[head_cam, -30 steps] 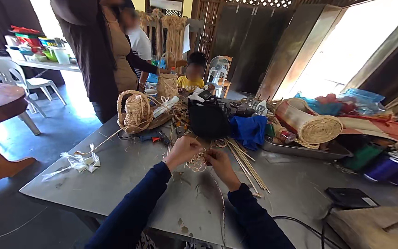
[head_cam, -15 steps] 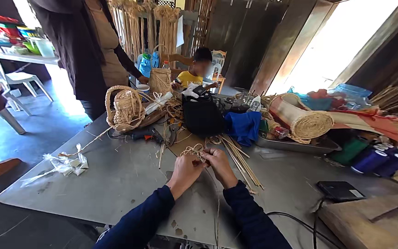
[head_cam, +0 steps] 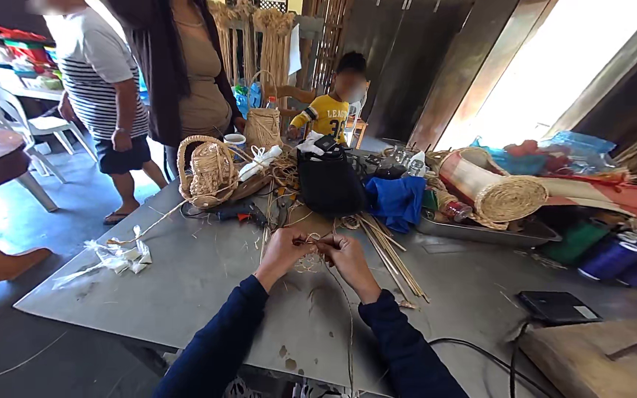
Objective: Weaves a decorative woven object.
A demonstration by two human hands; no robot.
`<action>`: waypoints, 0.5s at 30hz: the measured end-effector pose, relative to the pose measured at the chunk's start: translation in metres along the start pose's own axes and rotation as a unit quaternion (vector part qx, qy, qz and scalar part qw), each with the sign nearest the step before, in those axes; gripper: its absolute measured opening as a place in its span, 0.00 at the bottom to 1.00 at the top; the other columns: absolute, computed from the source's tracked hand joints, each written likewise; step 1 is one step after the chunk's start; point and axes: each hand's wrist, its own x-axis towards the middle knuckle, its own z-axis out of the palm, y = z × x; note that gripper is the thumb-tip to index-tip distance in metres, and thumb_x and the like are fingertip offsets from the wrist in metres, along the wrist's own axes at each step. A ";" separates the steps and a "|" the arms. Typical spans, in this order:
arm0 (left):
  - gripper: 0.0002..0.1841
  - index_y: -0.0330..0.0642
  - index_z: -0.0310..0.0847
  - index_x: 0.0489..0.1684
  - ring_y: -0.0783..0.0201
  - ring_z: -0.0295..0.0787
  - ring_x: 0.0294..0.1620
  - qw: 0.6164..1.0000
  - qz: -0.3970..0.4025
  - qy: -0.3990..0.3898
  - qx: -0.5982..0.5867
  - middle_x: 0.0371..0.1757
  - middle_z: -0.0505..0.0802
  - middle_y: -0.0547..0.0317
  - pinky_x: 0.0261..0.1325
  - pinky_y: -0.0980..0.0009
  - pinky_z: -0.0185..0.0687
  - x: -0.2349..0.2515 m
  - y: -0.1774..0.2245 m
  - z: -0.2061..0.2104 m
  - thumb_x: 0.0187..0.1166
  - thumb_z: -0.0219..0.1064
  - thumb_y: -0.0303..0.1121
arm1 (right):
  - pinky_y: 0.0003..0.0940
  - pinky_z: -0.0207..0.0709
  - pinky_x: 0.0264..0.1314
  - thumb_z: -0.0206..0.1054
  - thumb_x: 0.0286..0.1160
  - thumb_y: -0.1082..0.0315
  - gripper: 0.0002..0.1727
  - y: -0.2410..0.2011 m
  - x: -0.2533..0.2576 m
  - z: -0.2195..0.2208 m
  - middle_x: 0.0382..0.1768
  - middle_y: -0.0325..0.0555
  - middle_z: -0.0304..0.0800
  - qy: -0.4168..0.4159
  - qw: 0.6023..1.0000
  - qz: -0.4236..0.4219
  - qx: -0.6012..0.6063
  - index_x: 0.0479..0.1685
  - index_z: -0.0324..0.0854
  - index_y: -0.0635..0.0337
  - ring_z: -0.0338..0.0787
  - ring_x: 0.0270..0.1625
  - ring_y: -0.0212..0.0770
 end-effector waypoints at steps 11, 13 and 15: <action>0.03 0.33 0.88 0.37 0.75 0.89 0.36 0.995 -0.031 0.059 -0.070 0.35 0.92 0.61 0.48 0.74 0.87 -0.002 0.002 0.005 0.73 0.74 0.24 | 0.26 0.82 0.32 0.77 0.66 0.75 0.12 0.001 0.000 0.007 0.29 0.42 0.89 0.073 0.997 -0.021 0.001 0.46 0.84 0.68 0.86 0.25 0.29; 0.02 0.34 0.88 0.36 0.75 0.88 0.35 0.994 -0.028 0.063 -0.081 0.34 0.92 0.62 0.47 0.75 0.87 -0.003 0.002 0.006 0.73 0.74 0.23 | 0.26 0.82 0.33 0.77 0.66 0.75 0.14 0.002 0.000 0.008 0.31 0.42 0.90 0.073 0.997 -0.031 -0.006 0.49 0.83 0.68 0.87 0.27 0.30; 0.02 0.34 0.87 0.36 0.75 0.89 0.34 0.992 -0.025 0.067 -0.105 0.33 0.92 0.63 0.46 0.76 0.87 -0.004 0.002 0.007 0.73 0.73 0.22 | 0.26 0.82 0.33 0.77 0.66 0.75 0.16 0.001 -0.001 0.008 0.32 0.42 0.91 0.070 0.997 -0.036 -0.006 0.52 0.82 0.68 0.88 0.29 0.30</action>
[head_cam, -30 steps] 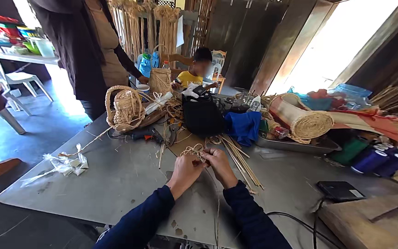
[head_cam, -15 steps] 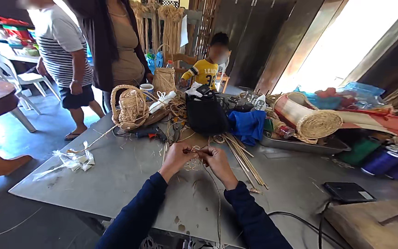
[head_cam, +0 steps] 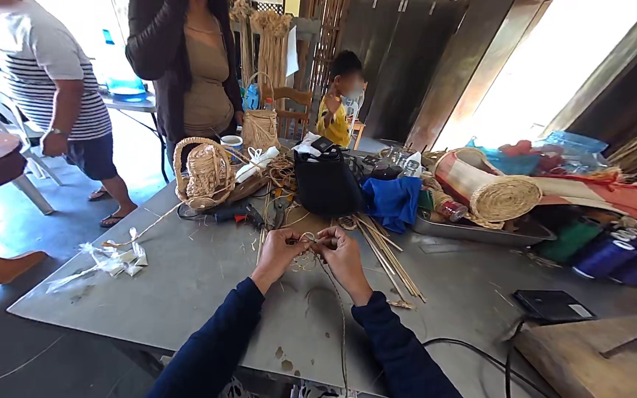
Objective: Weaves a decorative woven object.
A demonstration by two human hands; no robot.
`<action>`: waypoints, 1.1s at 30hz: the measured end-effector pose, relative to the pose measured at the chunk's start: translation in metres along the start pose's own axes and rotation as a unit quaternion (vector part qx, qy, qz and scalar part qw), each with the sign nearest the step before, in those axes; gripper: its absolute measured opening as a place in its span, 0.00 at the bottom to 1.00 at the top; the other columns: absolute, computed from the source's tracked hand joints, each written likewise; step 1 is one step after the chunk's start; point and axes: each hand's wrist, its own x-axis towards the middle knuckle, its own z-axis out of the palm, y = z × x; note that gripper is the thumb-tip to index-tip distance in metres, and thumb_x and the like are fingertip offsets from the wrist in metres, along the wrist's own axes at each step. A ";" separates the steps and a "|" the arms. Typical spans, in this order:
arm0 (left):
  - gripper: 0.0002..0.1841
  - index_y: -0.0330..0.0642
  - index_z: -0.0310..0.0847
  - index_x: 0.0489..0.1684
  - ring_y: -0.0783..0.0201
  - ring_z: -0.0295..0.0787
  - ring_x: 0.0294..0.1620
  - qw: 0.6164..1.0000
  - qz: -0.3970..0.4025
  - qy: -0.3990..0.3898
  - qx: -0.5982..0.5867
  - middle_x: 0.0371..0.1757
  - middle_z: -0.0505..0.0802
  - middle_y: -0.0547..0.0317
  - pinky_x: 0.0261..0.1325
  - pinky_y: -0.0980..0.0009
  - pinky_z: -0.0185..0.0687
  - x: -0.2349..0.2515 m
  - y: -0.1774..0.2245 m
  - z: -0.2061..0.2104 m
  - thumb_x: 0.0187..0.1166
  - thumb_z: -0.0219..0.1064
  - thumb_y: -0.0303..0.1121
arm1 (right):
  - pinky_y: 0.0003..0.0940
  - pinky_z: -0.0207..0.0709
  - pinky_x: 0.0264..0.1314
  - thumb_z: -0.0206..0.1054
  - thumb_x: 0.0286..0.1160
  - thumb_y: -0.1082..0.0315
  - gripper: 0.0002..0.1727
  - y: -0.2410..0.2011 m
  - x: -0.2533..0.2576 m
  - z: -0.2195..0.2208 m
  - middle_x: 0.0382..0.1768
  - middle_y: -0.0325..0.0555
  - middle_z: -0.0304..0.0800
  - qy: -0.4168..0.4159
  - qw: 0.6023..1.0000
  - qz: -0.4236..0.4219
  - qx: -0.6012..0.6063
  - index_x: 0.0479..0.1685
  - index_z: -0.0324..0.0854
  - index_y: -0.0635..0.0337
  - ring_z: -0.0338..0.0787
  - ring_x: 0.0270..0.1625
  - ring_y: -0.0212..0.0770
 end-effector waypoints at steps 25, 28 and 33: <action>0.09 0.24 0.87 0.43 0.58 0.89 0.43 0.996 0.057 -0.045 0.045 0.42 0.92 0.42 0.55 0.58 0.84 0.004 -0.009 -0.001 0.73 0.73 0.23 | 0.37 0.83 0.41 0.70 0.63 0.78 0.08 0.010 -0.008 0.008 0.32 0.51 0.92 0.028 0.990 -0.102 -0.091 0.39 0.89 0.71 0.89 0.33 0.35; 0.10 0.24 0.87 0.41 0.57 0.89 0.42 0.995 0.048 -0.052 0.072 0.40 0.92 0.42 0.54 0.56 0.84 0.005 -0.010 -0.001 0.73 0.74 0.26 | 0.31 0.82 0.39 0.71 0.63 0.78 0.06 0.015 -0.007 0.005 0.31 0.47 0.92 0.023 0.992 -0.092 -0.083 0.37 0.89 0.69 0.88 0.31 0.30; 0.09 0.26 0.87 0.39 0.55 0.87 0.43 0.992 0.040 -0.049 0.108 0.40 0.91 0.42 0.53 0.55 0.81 0.006 -0.010 0.003 0.74 0.72 0.27 | 0.30 0.81 0.36 0.72 0.63 0.78 0.05 0.023 -0.004 0.003 0.29 0.45 0.91 0.020 0.993 -0.085 -0.076 0.36 0.88 0.68 0.86 0.28 0.29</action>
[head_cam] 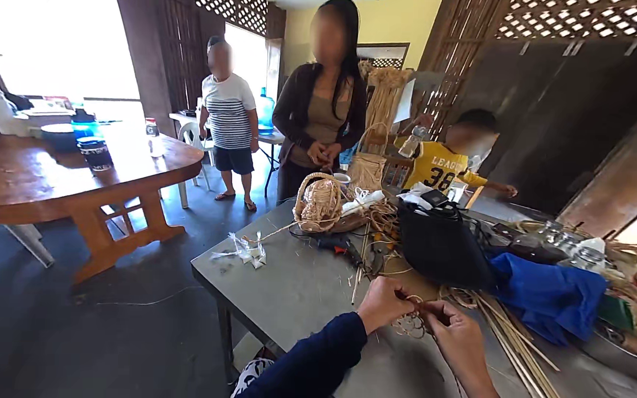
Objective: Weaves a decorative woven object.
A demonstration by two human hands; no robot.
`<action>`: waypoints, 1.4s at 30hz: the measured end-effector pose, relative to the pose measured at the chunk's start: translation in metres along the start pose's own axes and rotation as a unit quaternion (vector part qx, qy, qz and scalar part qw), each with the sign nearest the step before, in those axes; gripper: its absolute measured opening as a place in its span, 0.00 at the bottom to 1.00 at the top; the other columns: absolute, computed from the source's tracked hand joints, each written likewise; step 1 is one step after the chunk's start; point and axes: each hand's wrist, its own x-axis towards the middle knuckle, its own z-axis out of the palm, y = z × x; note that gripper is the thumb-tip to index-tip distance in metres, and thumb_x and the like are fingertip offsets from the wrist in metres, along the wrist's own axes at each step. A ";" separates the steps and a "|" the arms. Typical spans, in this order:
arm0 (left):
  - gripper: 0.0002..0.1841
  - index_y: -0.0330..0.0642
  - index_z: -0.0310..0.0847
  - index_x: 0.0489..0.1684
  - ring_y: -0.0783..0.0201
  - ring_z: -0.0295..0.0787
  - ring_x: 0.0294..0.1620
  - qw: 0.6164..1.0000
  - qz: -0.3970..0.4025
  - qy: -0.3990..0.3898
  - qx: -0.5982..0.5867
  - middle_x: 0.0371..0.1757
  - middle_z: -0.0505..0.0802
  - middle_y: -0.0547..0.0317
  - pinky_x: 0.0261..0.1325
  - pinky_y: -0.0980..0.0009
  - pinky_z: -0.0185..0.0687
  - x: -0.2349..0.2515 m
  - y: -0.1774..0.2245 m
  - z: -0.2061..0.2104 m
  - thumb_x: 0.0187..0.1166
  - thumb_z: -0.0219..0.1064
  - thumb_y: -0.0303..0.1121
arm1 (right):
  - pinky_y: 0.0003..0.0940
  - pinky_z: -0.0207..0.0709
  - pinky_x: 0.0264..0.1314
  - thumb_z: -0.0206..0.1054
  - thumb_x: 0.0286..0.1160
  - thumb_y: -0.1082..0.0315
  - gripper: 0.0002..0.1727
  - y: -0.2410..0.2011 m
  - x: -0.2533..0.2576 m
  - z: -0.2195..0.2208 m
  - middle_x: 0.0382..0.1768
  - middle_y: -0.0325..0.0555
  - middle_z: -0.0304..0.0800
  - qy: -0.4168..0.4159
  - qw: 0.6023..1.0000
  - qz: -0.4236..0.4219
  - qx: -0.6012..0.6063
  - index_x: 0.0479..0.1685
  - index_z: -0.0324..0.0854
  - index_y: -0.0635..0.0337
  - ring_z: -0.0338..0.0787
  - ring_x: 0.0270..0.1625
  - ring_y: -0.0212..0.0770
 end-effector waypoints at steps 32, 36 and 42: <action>0.07 0.30 0.87 0.45 0.72 0.89 0.38 0.987 -0.026 0.116 -0.110 0.39 0.93 0.55 0.49 0.75 0.86 0.000 0.001 0.001 0.74 0.73 0.23 | 0.32 0.88 0.39 0.72 0.71 0.76 0.13 -0.024 0.004 -0.004 0.34 0.48 0.92 -0.040 0.995 0.093 -0.001 0.53 0.86 0.69 0.91 0.31 0.35; 0.07 0.30 0.87 0.45 0.72 0.90 0.38 0.985 -0.029 0.127 -0.114 0.39 0.93 0.55 0.48 0.74 0.87 0.001 0.000 0.001 0.73 0.73 0.23 | 0.31 0.88 0.42 0.70 0.72 0.77 0.09 -0.027 0.005 -0.005 0.36 0.48 0.93 -0.044 0.994 0.105 0.002 0.48 0.88 0.69 0.92 0.33 0.35; 0.08 0.30 0.89 0.47 0.72 0.90 0.41 0.988 -0.038 0.112 -0.102 0.42 0.94 0.54 0.52 0.74 0.86 0.001 0.000 0.002 0.73 0.73 0.23 | 0.28 0.86 0.42 0.70 0.73 0.77 0.05 -0.028 0.004 -0.006 0.35 0.46 0.94 -0.014 0.997 0.075 -0.009 0.41 0.91 0.67 0.91 0.33 0.31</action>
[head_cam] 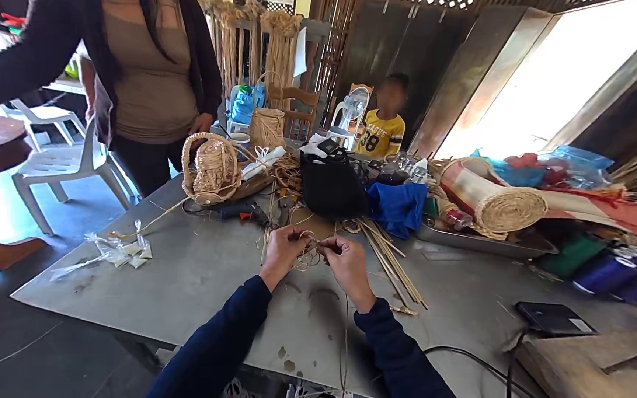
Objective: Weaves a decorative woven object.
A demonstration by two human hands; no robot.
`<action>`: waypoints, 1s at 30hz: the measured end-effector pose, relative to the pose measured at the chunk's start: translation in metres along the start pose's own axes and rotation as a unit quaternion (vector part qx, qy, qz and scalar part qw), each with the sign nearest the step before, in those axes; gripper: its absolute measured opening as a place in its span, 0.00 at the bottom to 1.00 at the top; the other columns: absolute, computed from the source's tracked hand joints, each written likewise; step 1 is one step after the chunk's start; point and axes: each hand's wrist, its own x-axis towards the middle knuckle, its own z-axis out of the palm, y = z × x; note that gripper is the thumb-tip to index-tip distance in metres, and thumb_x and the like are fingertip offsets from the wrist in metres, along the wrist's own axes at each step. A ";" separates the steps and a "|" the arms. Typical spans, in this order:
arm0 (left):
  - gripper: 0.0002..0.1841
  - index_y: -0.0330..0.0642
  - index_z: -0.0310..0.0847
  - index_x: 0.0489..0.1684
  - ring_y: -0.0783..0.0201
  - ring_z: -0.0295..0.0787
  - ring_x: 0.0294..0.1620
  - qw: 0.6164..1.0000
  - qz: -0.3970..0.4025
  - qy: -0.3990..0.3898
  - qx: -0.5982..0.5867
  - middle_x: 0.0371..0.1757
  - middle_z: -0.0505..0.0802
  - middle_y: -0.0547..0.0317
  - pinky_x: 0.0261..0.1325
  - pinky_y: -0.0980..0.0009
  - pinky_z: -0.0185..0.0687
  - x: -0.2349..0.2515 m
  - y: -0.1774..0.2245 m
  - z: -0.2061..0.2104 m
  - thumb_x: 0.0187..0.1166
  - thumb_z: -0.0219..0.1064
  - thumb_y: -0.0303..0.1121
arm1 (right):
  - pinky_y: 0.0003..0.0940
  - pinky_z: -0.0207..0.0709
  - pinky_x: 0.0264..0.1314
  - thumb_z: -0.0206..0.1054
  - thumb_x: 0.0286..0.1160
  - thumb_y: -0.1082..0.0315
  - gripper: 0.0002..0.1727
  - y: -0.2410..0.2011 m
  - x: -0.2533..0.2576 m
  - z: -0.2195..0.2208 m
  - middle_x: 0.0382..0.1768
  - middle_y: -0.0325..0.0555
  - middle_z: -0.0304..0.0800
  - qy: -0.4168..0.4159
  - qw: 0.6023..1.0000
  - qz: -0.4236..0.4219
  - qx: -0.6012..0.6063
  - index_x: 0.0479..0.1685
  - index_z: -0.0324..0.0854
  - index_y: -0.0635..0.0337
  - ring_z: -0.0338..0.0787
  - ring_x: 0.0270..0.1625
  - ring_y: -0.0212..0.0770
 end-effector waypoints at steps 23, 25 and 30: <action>0.02 0.33 0.90 0.36 0.76 0.89 0.37 0.999 0.007 -0.032 -0.033 0.35 0.93 0.61 0.49 0.75 0.87 -0.003 -0.001 -0.002 0.71 0.75 0.22 | 0.32 0.82 0.43 0.71 0.71 0.73 0.10 0.002 -0.003 0.005 0.36 0.50 0.91 0.011 0.999 -0.035 -0.038 0.47 0.88 0.70 0.88 0.35 0.37; 0.02 0.34 0.89 0.36 0.76 0.88 0.37 0.998 0.013 -0.032 -0.052 0.34 0.92 0.63 0.48 0.76 0.85 -0.002 0.001 -0.005 0.71 0.74 0.21 | 0.27 0.81 0.40 0.68 0.76 0.71 0.08 0.004 0.001 0.000 0.36 0.45 0.92 -0.042 0.999 0.002 -0.007 0.45 0.90 0.67 0.87 0.33 0.30; 0.03 0.34 0.88 0.37 0.76 0.86 0.36 0.998 0.018 -0.060 -0.025 0.35 0.91 0.63 0.46 0.77 0.84 -0.001 0.002 -0.009 0.70 0.74 0.22 | 0.24 0.80 0.29 0.63 0.80 0.78 0.06 0.001 0.003 -0.005 0.26 0.39 0.87 -0.119 0.976 0.102 0.149 0.43 0.85 0.70 0.82 0.22 0.28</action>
